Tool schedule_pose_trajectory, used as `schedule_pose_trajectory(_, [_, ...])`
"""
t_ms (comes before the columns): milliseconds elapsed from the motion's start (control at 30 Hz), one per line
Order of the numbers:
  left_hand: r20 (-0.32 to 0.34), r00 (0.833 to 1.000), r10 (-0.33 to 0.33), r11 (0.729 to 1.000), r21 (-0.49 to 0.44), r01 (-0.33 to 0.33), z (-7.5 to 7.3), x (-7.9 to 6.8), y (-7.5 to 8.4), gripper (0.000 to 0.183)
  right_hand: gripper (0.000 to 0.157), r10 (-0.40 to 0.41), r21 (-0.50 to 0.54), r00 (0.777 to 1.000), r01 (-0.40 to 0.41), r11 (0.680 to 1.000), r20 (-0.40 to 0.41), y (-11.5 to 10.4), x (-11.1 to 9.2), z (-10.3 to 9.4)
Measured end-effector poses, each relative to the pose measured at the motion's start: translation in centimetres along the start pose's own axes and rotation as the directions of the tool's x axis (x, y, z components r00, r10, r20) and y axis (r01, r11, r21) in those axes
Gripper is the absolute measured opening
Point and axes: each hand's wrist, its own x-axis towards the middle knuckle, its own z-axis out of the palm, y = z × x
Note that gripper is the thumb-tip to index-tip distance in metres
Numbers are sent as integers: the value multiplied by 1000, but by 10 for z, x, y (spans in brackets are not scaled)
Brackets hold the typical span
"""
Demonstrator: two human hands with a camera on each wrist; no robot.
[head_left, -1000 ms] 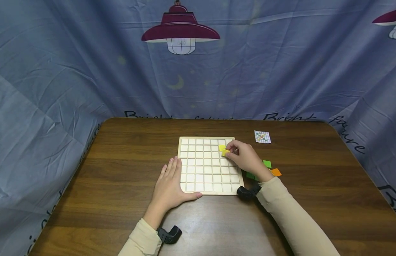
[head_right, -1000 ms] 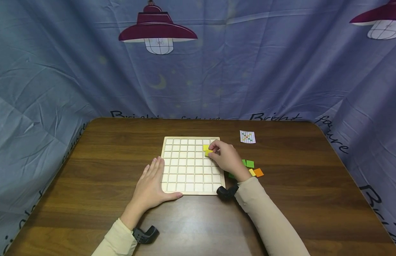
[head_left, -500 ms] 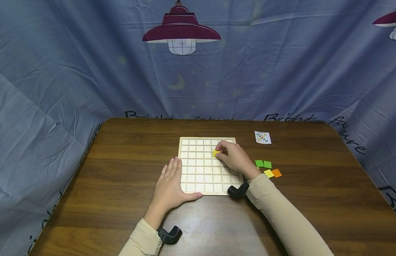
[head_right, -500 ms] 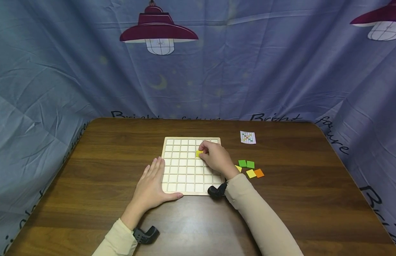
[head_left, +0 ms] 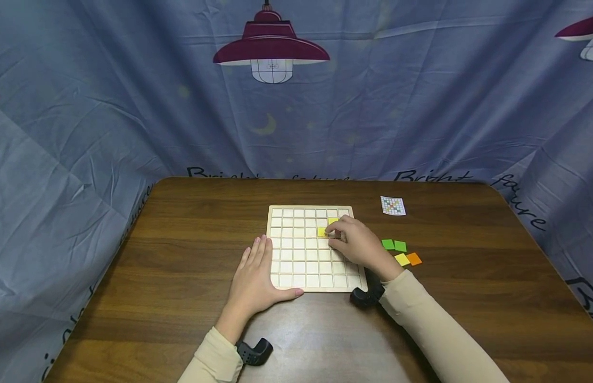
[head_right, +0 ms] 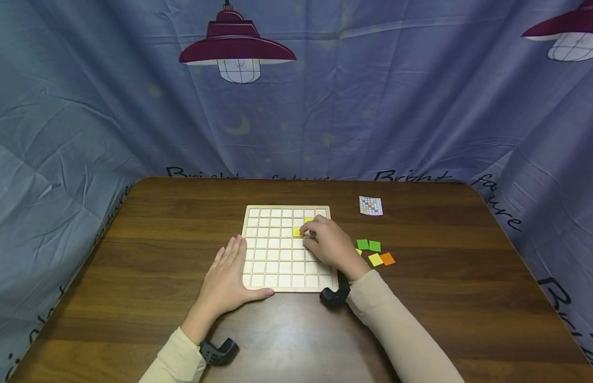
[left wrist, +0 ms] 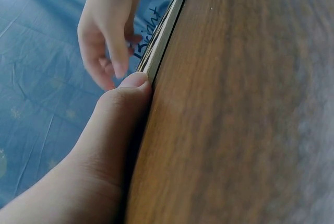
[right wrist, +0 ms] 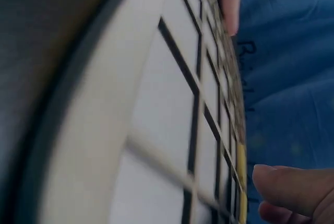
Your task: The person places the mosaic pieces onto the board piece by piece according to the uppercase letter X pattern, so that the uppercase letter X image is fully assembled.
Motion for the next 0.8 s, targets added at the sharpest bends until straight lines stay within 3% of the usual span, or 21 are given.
schedule_pose_trajectory(133, [6, 1000, -3, 1000, 0, 3, 0, 0, 0, 142, 24, 18, 21, 999, -18, 1000, -27, 13, -18, -12])
schedule_pose_trajectory(500, [4, 1000, 1, 1000, 5, -1, -1, 0, 0, 142, 36, 150, -40, 986, -153, 987, -77, 85, -94, -55])
schedule_pose_trajectory(633, [5, 1000, 1, 1000, 7, -1, -1, 0, 0, 142, 41, 154, -50, 986, -157, 986, -68, 104, -112, -59])
schedule_pose_trajectory(800, [9, 1000, 0, 1000, 4, 0, 0, 0, 0, 142, 38, 136, -54, 987, -141, 988, -87, 116, -121, -56])
